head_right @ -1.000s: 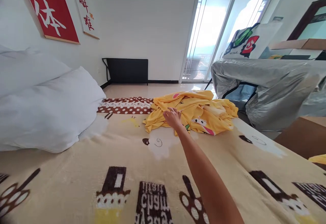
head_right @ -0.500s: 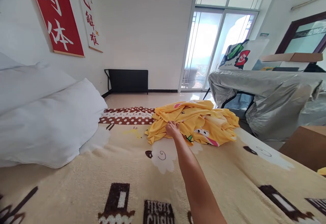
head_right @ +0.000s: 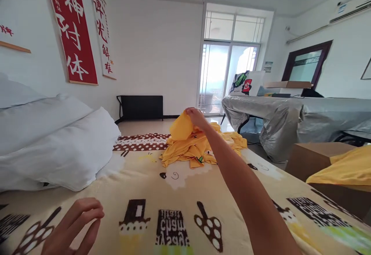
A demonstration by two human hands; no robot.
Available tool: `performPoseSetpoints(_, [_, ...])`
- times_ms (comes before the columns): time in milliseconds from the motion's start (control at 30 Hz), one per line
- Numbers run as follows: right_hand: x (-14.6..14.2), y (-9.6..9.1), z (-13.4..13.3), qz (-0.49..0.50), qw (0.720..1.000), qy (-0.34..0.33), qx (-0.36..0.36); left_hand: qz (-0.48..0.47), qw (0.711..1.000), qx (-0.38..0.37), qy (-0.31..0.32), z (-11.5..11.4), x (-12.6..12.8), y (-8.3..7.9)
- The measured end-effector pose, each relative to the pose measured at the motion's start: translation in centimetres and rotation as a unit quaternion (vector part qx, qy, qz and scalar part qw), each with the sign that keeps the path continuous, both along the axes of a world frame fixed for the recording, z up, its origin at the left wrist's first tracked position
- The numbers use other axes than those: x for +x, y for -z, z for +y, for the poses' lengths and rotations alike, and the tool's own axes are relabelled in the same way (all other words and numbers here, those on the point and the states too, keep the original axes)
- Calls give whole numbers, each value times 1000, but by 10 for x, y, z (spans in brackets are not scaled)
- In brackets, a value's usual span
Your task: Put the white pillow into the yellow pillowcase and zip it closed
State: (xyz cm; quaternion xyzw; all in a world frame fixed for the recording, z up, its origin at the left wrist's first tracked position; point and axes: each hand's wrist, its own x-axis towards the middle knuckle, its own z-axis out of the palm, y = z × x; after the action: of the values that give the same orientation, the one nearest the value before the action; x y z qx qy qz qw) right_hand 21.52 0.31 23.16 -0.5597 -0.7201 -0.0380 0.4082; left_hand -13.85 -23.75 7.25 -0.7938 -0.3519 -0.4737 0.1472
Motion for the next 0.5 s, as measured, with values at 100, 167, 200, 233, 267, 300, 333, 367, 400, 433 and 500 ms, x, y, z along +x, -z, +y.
performPoseSetpoints(100, [-6,-45,-50,52,993,-91,53,3,999,-25,26,29,29,-12])
performPoseSetpoints(167, [-16,-69,-83,94,972,-199,84,-9,997,-70,10,51,51,-19])
performPoseSetpoints(200, [-23,-79,-100,108,957,-252,96,-21,996,-90,-6,61,61,-24])
performPoseSetpoints(233, [-30,-89,-116,113,943,-294,105,-37,994,-101,-24,71,71,-30])
performPoseSetpoints(267, [-36,-96,-131,107,935,-320,111,-57,992,-102,-42,80,79,-38])
performPoseSetpoints(300, [-43,-103,-145,98,930,-335,118,-79,991,-96,-58,87,85,-46])
performPoseSetpoints(333, [-48,-109,-156,88,927,-343,125,-103,988,-87,-68,93,88,-56])
performPoseSetpoints(367, [-51,-114,-166,77,926,-347,129,-132,985,-81,-75,98,88,-66])
performPoseSetpoints(400, [-53,-119,-174,67,926,-346,132,-161,980,-85,-79,101,85,-77])
performPoseSetpoints(433, [-53,-123,-179,60,928,-342,134,-190,973,-100,-81,103,80,-87])
performPoseSetpoints(500, [-47,-130,-184,55,931,-334,139,-235,956,-164,-66,103,62,-108])
